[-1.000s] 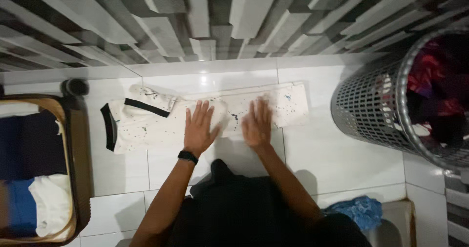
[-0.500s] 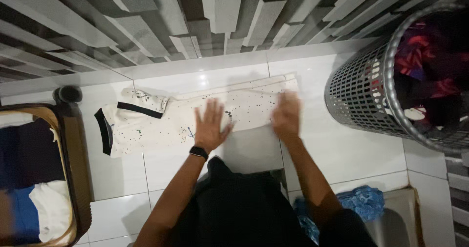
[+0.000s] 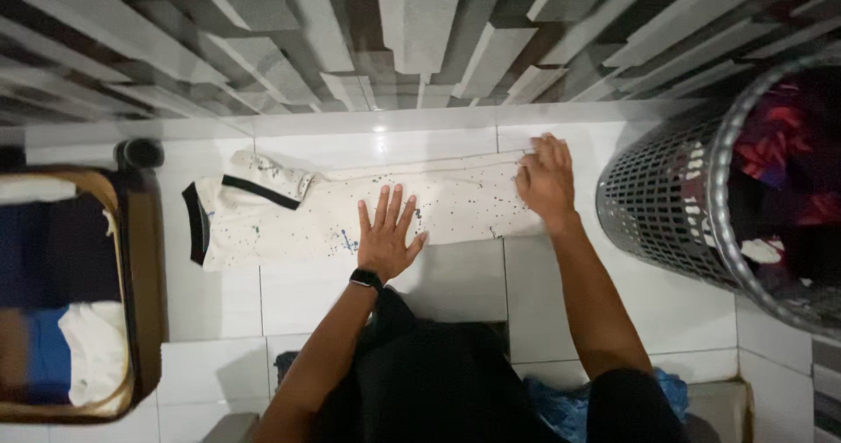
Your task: The person picks up a shirt from a basket, spreads it on the floor, and folds it into a small rectangle by folding in the sleeves and sides before placing it into a suitcase.
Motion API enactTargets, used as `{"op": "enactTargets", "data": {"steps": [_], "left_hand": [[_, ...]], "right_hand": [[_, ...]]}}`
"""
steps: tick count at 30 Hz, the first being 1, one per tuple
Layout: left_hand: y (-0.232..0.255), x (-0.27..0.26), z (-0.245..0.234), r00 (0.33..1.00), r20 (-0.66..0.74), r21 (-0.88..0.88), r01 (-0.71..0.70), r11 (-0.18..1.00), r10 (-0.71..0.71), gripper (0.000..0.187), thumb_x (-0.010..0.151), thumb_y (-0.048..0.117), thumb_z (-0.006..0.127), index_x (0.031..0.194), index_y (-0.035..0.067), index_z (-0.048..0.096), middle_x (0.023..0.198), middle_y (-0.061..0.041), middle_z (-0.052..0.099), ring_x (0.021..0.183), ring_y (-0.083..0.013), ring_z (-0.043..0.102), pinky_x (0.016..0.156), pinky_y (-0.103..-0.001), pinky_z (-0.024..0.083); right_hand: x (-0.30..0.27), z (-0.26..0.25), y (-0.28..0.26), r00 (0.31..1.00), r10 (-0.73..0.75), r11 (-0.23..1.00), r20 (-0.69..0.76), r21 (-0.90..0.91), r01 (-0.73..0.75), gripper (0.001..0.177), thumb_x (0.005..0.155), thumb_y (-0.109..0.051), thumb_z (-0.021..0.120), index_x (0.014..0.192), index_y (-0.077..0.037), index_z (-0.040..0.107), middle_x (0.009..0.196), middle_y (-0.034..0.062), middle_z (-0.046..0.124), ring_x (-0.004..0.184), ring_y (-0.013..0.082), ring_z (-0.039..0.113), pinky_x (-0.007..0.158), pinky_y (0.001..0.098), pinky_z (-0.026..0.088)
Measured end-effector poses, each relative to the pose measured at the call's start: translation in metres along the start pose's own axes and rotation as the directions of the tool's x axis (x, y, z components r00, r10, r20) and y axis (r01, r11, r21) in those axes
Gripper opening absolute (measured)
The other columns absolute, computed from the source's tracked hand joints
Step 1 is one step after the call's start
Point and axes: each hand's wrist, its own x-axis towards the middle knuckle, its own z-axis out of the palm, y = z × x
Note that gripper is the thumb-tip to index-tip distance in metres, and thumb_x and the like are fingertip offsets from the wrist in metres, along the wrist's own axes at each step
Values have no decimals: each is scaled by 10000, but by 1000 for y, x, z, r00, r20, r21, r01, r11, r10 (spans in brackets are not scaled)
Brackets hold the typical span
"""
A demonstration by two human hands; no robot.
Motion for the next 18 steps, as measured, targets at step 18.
{"op": "enactTargets", "data": {"steps": [18], "left_hand": [[9, -1, -1, 982, -185, -60, 30, 998, -40, 762, 1002, 622, 310, 1627, 200, 202, 1709, -112, 30, 1567, -306, -34, 1208, -664, 9]], "right_hand": [[8, 0, 40, 980, 192, 975, 43, 108, -196, 247, 854, -159, 724, 1062, -26, 717, 1133, 176, 648, 1137, 379, 534, 996, 485, 430]]}}
